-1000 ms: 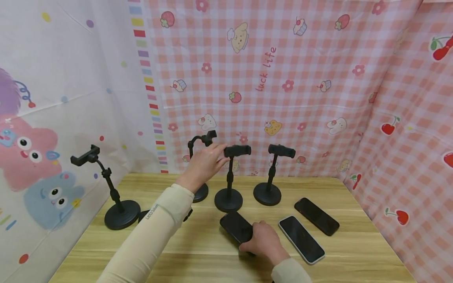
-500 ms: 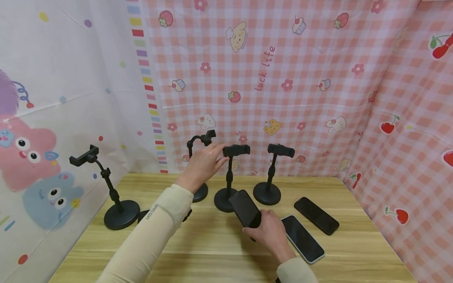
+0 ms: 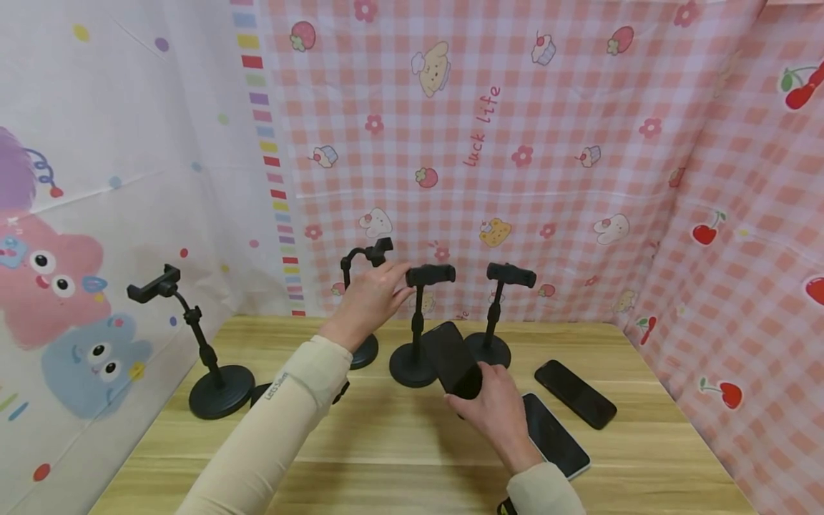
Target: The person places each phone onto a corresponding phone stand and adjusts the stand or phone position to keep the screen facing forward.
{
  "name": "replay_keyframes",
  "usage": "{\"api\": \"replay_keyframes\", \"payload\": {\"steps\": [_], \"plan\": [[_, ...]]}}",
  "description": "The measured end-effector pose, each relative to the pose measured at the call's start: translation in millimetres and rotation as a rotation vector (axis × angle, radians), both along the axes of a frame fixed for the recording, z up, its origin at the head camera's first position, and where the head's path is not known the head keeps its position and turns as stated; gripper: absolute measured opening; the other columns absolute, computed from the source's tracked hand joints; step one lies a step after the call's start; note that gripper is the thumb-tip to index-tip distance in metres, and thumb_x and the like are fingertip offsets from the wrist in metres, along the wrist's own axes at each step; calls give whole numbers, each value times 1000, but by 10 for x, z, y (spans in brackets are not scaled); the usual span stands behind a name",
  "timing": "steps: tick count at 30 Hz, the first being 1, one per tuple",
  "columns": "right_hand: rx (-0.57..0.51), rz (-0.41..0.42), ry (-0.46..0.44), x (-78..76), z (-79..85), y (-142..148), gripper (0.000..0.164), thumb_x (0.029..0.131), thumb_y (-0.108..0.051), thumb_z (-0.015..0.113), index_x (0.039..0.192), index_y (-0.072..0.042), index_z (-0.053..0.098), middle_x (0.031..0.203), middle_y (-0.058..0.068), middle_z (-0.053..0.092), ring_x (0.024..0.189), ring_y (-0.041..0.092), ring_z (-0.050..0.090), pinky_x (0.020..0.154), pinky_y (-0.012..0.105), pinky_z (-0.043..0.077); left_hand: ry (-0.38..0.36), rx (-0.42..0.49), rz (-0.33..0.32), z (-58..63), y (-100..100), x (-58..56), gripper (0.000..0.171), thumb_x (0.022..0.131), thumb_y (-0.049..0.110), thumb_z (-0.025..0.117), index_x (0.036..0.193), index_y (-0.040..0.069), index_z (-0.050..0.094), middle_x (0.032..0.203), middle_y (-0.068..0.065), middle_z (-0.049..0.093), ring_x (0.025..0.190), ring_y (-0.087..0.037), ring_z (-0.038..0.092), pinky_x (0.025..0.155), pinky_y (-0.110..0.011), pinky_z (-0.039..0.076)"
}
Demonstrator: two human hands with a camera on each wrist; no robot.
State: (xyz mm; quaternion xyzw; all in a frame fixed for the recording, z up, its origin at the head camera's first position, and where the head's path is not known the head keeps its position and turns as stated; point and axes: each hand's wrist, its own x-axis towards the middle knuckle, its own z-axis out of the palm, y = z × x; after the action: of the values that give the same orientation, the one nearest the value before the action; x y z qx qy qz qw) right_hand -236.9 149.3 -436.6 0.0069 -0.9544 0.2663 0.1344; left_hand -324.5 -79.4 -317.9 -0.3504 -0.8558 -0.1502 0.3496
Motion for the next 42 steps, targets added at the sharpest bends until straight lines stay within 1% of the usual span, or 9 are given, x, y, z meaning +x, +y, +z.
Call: {"api": "replay_keyframes", "payload": {"steps": [6,12,18,22,26,32,36,39,42], "plan": [[-59,-13,49,-11,61,0,85,73,-50,83,133,4,57,121,21,58,104,34,58,88,51,50,7,-6,1,1,-1,-9,41,92,17,74,128,0,62,115,-16,67,91,-26,70,79,-36,56],[-85,-17,125,-19,131,-8,85,73,-51,83,134,2,56,120,20,58,98,32,58,81,49,51,9,-12,2,-7,0,-11,42,92,16,73,129,1,62,114,-15,67,88,-25,70,77,-35,57],[-136,-10,188,-11,200,-24,82,74,-49,84,134,0,56,124,19,57,103,33,57,86,51,50,18,-18,1,-11,-2,-18,42,92,17,73,129,1,62,110,-14,68,85,-24,70,75,-35,57],[-153,3,240,-8,273,-56,81,74,-48,84,133,0,57,119,18,58,100,32,57,84,49,50,33,-19,0,-11,-4,-17,41,91,18,75,127,1,63,108,-14,69,83,-23,70,75,-35,57],[-177,13,270,-10,358,-99,79,73,-49,85,131,-1,58,113,16,59,94,30,55,79,47,50,28,-21,7,-13,-5,-15,41,91,20,75,126,1,63,109,-14,69,85,-23,70,77,-35,57],[-224,40,274,-53,463,-165,76,75,-47,84,131,-3,59,116,15,59,95,30,56,79,47,49,11,-28,9,-19,-7,-23,42,91,20,74,127,1,62,113,-14,68,90,-24,70,81,-35,56],[-261,51,256,-94,528,-219,75,76,-48,83,133,-6,58,116,13,59,95,29,56,79,46,49,33,-34,7,-26,-8,-24,42,92,18,73,128,1,61,113,-13,68,92,-24,70,81,-35,56],[-282,53,240,-128,577,-260,72,76,-51,82,130,-9,59,112,11,59,93,27,56,79,46,49,47,-37,8,-32,-8,-28,43,92,17,73,130,2,61,114,-13,68,94,-23,70,83,-34,56],[-307,66,228,-158,630,-302,71,77,-53,80,128,-9,60,113,10,58,95,27,55,80,46,49,49,-32,9,-37,-4,-35,44,91,16,74,130,1,61,115,-13,68,96,-24,69,84,-34,55]]}}
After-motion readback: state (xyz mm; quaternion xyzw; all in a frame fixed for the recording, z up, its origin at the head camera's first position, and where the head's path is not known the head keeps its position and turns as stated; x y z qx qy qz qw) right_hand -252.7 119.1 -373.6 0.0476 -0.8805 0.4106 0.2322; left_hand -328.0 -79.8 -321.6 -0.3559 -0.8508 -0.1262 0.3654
